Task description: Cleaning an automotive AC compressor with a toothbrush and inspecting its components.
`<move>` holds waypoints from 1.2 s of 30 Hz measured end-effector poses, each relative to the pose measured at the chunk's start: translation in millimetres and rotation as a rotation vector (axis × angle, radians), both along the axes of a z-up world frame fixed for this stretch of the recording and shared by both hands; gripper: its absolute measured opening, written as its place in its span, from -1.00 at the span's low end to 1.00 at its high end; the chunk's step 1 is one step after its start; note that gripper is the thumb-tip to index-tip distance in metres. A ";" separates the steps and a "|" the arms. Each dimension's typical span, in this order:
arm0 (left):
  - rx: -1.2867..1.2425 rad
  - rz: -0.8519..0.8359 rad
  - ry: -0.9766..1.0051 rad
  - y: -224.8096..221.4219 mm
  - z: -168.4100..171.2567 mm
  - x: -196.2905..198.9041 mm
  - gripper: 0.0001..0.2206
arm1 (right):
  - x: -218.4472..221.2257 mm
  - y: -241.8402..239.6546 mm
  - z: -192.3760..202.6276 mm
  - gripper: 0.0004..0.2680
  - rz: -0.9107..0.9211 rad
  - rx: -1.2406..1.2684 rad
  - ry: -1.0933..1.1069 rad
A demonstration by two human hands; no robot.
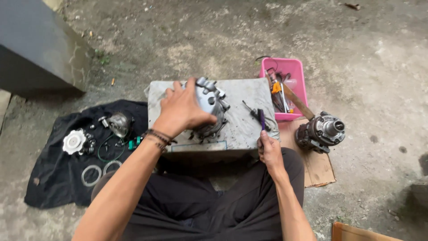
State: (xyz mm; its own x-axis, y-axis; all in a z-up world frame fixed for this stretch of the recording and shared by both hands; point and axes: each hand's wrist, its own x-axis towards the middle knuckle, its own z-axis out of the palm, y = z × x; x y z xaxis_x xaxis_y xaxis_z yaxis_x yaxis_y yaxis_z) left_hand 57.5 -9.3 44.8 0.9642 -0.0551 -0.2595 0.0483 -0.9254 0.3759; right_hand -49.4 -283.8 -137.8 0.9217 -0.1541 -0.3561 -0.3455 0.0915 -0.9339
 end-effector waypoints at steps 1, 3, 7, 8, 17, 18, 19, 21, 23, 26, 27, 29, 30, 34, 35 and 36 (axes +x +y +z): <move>-0.001 0.012 0.008 -3.3 -3.2 0.5 0.17 | -0.7 -2.2 -3.2 -0.61 0.012 -0.001 0.008; 0.035 -0.053 0.047 -10.5 -7.3 4.6 0.12 | 1.8 -7.1 -7.8 -0.61 0.037 0.015 -0.026; 0.056 -0.082 0.061 -29.6 -15.3 8.9 0.13 | -0.5 -12.9 -2.7 -0.66 0.097 0.065 -0.034; 0.087 -0.106 0.050 -33.9 -22.9 12.8 0.15 | -1.0 -13.6 -1.0 -0.71 0.128 0.036 -0.080; 0.196 -0.244 -0.036 -35.9 -18.9 2.3 0.13 | -34.4 21.5 57.7 -0.80 0.429 -0.736 -0.053; 0.167 -0.268 -0.019 -33.4 -12.7 1.6 0.08 | -31.5 30.9 71.9 -0.77 0.464 -0.863 -0.042; 0.167 -0.268 -0.020 -29.9 -11.3 2.7 0.08 | -26.4 35.4 71.2 -0.77 0.464 -0.863 -0.043; -0.048 -0.232 0.040 -22.9 -9.1 4.2 -0.11 | -17.1 44.3 70.0 -0.74 0.549 -1.079 0.013; -0.068 -0.232 0.023 -19.9 -9.0 2.8 -0.12 | -8.5 44.7 61.4 -0.74 0.569 -1.115 0.018; -0.086 -0.227 -0.038 -17.7 -24.0 5.9 -0.13 | -5.0 44.3 82.4 -0.73 0.600 -1.148 0.019; -0.084 -0.223 -0.078 -17.1 -31.4 8.1 -0.12 | -5.7 44.7 95.0 -0.73 0.611 -1.143 0.020; -0.080 -0.219 -0.095 -17.6 -35.3 9.7 -0.12 | -2.5 49.9 86.0 -0.74 0.620 -1.169 -0.010; -0.077 -0.212 -0.111 -18.2 -38.1 9.3 -0.12 | -1.5 51.7 81.1 -0.74 0.632 -1.194 -0.040; -0.073 -0.227 -0.110 -17.4 -35.3 8.1 -0.12 | -4.9 53.2 75.9 -0.71 0.600 -1.155 -0.067; -0.063 -0.228 -0.109 -16.4 -34.2 8.9 -0.12 | -6.1 50.0 73.0 -0.70 0.598 -1.155 -0.035; -0.054 -0.229 -0.107 -15.2 -32.8 9.7 -0.11 | -7.2 47.1 70.3 -0.69 0.597 -1.155 -0.003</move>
